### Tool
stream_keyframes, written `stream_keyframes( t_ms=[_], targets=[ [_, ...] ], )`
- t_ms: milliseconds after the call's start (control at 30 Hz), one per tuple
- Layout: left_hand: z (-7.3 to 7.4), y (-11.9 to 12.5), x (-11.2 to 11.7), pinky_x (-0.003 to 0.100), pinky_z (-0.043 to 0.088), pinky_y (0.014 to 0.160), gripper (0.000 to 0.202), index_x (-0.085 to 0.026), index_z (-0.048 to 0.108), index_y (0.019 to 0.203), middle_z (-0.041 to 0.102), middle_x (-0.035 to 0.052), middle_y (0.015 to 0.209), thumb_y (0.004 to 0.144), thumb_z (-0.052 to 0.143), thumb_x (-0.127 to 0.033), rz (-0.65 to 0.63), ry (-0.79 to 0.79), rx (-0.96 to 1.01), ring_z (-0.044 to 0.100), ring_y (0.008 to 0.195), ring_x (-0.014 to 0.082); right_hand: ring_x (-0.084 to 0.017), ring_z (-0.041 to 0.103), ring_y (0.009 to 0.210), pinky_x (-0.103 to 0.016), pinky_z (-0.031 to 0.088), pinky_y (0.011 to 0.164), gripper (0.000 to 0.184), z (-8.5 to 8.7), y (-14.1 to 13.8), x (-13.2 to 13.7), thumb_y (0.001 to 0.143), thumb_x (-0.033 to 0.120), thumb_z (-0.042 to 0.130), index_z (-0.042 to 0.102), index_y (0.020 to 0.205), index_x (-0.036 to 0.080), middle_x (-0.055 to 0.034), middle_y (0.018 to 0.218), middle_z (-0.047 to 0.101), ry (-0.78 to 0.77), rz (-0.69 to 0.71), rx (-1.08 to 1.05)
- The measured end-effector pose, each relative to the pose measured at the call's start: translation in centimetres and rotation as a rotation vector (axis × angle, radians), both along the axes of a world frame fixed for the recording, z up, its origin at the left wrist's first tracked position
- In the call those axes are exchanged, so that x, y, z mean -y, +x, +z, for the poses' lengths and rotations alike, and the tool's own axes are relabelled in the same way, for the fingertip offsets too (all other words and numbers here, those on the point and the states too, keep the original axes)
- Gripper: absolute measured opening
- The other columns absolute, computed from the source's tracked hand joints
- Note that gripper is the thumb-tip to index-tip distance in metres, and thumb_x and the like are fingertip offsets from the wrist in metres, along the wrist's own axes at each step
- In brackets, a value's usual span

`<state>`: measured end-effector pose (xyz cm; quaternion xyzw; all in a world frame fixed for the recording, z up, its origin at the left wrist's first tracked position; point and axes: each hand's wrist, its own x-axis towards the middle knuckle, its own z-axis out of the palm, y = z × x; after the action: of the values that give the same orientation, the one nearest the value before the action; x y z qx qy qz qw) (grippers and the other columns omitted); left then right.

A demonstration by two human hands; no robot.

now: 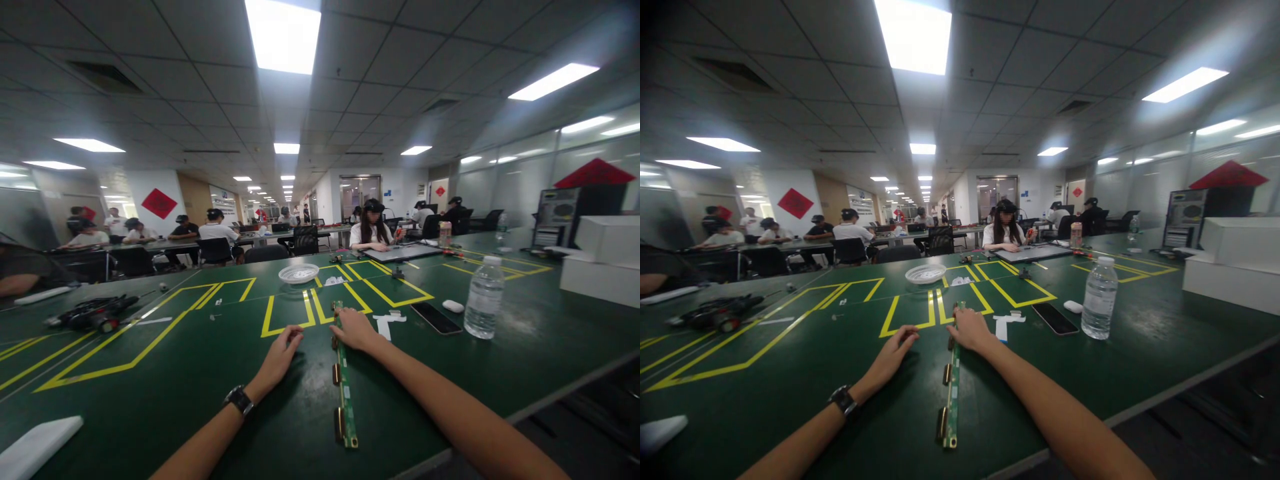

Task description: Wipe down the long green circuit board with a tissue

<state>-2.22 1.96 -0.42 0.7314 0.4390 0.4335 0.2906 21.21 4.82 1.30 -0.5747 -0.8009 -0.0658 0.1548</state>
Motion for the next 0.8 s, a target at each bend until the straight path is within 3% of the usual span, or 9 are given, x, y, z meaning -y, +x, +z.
stream_keyframes(
  t_ms=[133, 267, 367, 500, 600, 800],
  targets=[
    [0.1, 0.1, 0.1, 0.033, 0.042, 0.088, 0.034, -0.019, 0.057, 0.102, 0.063, 0.0061, 0.097, 0.085, 0.043, -0.045, 0.006, 0.005, -0.015, 0.057, 0.095, 0.0214, -0.034, 0.051, 0.108, -0.043, 0.039, 0.086, 0.058, -0.4, -0.5, 0.6, 0.079, 0.060, 0.049, 0.055, 0.116, 0.017, -0.0180, 0.116, 0.055, -0.064, -0.066, 0.049],
    [0.1, 0.1, 0.1, 0.033, 0.042, 0.086, 0.033, -0.019, 0.057, 0.102, 0.062, 0.0063, 0.096, 0.086, 0.042, -0.044, -0.006, 0.015, -0.032, 0.057, 0.092, 0.0213, -0.028, 0.054, 0.104, -0.037, 0.041, 0.085, 0.045, -0.3, -0.4, 0.8, 0.081, 0.047, 0.051, 0.056, 0.115, 0.019, -0.0143, 0.112, 0.056, -0.099, 0.028, 0.019],
    [0.0, 0.1, 0.1, 0.033, 0.042, 0.085, 0.034, -0.019, 0.056, 0.102, 0.062, 0.0064, 0.096, 0.086, 0.041, -0.044, -0.014, 0.028, -0.038, 0.057, 0.092, 0.0211, -0.025, 0.055, 0.103, -0.033, 0.042, 0.085, 0.046, -0.1, -0.5, 1.1, 0.080, 0.043, 0.053, 0.053, 0.120, 0.020, -0.0118, 0.110, 0.057, -0.088, 0.077, -0.020],
    [-0.1, 0.0, 0.0, 0.033, 0.042, 0.086, 0.034, -0.019, 0.056, 0.103, 0.062, 0.0065, 0.096, 0.086, 0.041, -0.044, -0.010, 0.036, -0.038, 0.057, 0.093, 0.0213, -0.029, 0.054, 0.104, -0.037, 0.044, 0.084, 0.058, 0.3, -0.9, 1.8, 0.078, 0.055, 0.052, 0.052, 0.123, 0.018, -0.0155, 0.114, 0.055, -0.064, -0.004, -0.001],
    [0.0, 0.0, 0.1, 0.032, 0.042, 0.086, 0.034, -0.019, 0.057, 0.103, 0.062, 0.0066, 0.097, 0.087, 0.041, -0.044, -0.010, 0.033, -0.040, 0.056, 0.094, 0.0211, -0.033, 0.055, 0.102, -0.039, 0.046, 0.079, 0.058, 0.6, -1.1, 2.3, 0.075, 0.059, 0.051, 0.060, 0.113, 0.016, -0.0181, 0.112, 0.057, -0.102, -0.061, 0.068],
    [-0.1, 0.1, 0.1, 0.032, 0.041, 0.087, 0.034, -0.017, 0.056, 0.104, 0.062, 0.0071, 0.098, 0.086, 0.042, -0.043, -0.018, 0.024, -0.067, 0.056, 0.094, 0.0210, -0.026, 0.062, 0.088, -0.033, 0.047, 0.072, 0.027, 1.1, -1.2, 2.6, 0.079, 0.027, 0.048, 0.065, 0.097, 0.017, -0.0149, 0.101, 0.063, -0.105, -0.027, 0.144]
  ],
)
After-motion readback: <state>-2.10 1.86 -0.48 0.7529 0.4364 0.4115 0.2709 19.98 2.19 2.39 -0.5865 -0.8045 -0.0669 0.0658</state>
